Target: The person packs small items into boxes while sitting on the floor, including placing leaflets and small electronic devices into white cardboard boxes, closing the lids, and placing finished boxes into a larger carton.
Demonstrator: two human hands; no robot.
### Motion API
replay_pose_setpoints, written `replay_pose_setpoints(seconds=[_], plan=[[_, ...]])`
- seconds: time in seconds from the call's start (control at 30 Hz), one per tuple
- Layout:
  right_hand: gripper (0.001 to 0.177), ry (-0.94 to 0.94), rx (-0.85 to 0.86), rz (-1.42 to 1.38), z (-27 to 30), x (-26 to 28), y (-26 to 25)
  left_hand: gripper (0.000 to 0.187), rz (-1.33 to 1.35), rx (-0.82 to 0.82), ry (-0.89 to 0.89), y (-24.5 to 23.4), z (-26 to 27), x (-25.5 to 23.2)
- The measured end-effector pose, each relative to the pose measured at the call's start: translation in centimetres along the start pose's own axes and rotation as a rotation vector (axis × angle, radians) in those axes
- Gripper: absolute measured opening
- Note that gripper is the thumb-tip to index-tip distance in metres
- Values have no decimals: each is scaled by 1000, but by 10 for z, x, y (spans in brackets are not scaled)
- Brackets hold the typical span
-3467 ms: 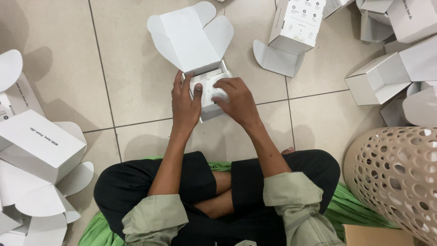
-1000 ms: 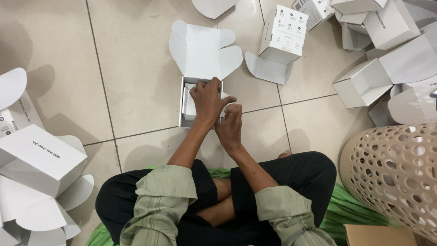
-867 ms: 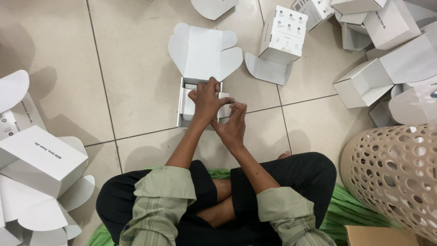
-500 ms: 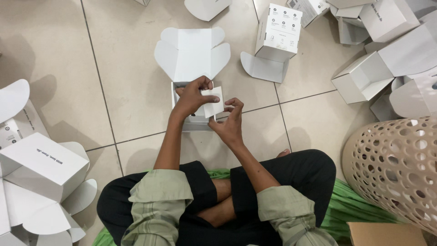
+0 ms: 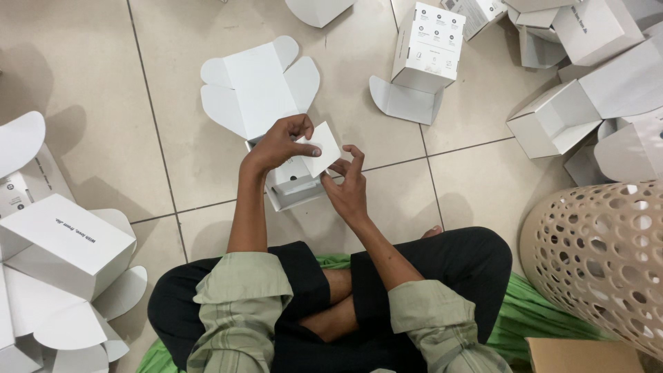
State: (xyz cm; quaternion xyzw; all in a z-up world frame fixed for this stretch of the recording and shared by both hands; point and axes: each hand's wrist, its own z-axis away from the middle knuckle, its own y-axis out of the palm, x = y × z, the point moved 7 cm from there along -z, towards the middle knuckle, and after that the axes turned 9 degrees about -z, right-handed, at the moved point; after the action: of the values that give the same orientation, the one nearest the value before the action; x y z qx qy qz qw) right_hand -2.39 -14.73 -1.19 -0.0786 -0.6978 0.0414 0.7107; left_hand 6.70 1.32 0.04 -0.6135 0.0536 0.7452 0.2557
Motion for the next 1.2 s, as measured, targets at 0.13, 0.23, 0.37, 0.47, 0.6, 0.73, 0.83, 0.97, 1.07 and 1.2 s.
replay_pose_setpoints(seconds=[0.13,0.23,0.37,0.47,0.6,0.73,0.83,0.97,1.07,1.2], plan=[[59,15,11,-8,4,3,4,35,-110,3,23,-2,7,-9],[56,10,19,0,6,6,7,34,-265,-79,37,3,11,-25],[53,-35,5,58,6,10,9,39,-469,-232,17,0,22,-38],[54,-84,-24,110,7,14,7,41,-670,-412,205,0,34,-58],[53,-161,-50,186,6,17,7,42,-592,-478,306,4,43,-65],[53,-233,-66,351,6,19,10,47,-449,-600,141,0,53,-53],[56,-291,-71,328,10,25,14,59,-387,-701,-9,1,51,-39],[62,-249,-57,332,7,25,15,63,-472,-850,-52,-1,57,-40],[68,-320,-86,336,8,31,14,58,-540,-808,-113,-4,59,-46],[68,-341,-73,416,10,35,18,52,-677,-828,-111,-9,70,-70]])
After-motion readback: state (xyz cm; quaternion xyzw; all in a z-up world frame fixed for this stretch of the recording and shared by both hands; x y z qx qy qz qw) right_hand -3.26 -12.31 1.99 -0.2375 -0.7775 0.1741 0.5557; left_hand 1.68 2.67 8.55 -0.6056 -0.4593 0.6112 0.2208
